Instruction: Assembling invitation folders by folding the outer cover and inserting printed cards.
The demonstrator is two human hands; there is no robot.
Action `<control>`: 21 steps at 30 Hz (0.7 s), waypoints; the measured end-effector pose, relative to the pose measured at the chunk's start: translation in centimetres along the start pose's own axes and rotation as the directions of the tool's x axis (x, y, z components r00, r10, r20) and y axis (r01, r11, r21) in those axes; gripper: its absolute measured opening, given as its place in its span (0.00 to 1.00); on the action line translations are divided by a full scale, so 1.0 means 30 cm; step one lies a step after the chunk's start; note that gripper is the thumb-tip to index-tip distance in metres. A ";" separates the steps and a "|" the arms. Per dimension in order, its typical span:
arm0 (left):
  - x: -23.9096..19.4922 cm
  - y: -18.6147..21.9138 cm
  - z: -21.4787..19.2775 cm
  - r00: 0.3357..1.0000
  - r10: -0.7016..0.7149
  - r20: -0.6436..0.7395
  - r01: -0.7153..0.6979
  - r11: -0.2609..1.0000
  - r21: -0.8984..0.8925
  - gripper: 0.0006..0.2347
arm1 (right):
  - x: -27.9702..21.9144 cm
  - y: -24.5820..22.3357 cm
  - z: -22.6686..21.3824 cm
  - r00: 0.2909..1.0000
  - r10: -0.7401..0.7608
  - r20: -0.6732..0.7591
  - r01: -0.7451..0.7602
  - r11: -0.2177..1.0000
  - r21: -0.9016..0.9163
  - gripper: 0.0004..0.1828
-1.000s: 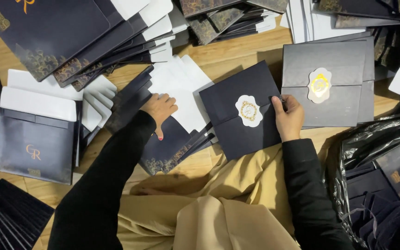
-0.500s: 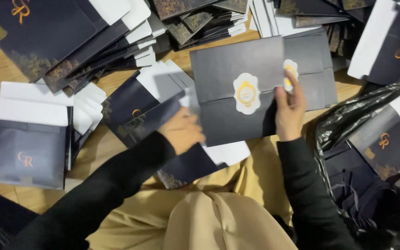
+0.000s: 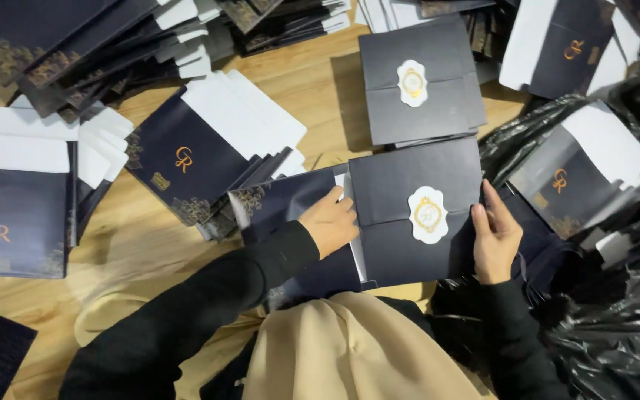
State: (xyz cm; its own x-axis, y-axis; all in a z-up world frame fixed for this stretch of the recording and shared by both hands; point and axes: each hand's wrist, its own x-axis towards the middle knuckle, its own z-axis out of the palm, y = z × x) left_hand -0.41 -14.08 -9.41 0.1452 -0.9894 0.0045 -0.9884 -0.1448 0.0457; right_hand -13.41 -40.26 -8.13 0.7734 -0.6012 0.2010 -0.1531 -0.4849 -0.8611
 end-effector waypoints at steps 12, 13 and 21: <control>0.030 0.031 -0.057 0.995 0.002 0.101 -0.004 1.000 0.024 0.18 | -0.114 0.031 -0.045 0.997 0.049 -0.052 -0.042 0.991 0.130 0.22; 0.027 0.034 -0.074 0.997 -0.002 0.078 0.000 1.000 0.018 0.16 | -0.115 0.034 -0.040 0.998 0.051 -0.046 -0.044 0.989 0.144 0.22; -0.064 0.003 -0.082 0.994 -0.018 -0.108 0.029 0.995 0.098 0.05 | -0.168 0.120 0.020 0.994 0.092 0.066 -0.099 0.989 0.110 0.24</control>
State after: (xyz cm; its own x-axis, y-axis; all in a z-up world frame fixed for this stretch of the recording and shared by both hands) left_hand -0.67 -12.16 -6.96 0.1671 -0.9796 0.1119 -0.9834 -0.1737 -0.0521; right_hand -17.50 -38.60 -12.53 0.7951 -0.5998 0.0895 -0.1602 -0.3501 -0.9229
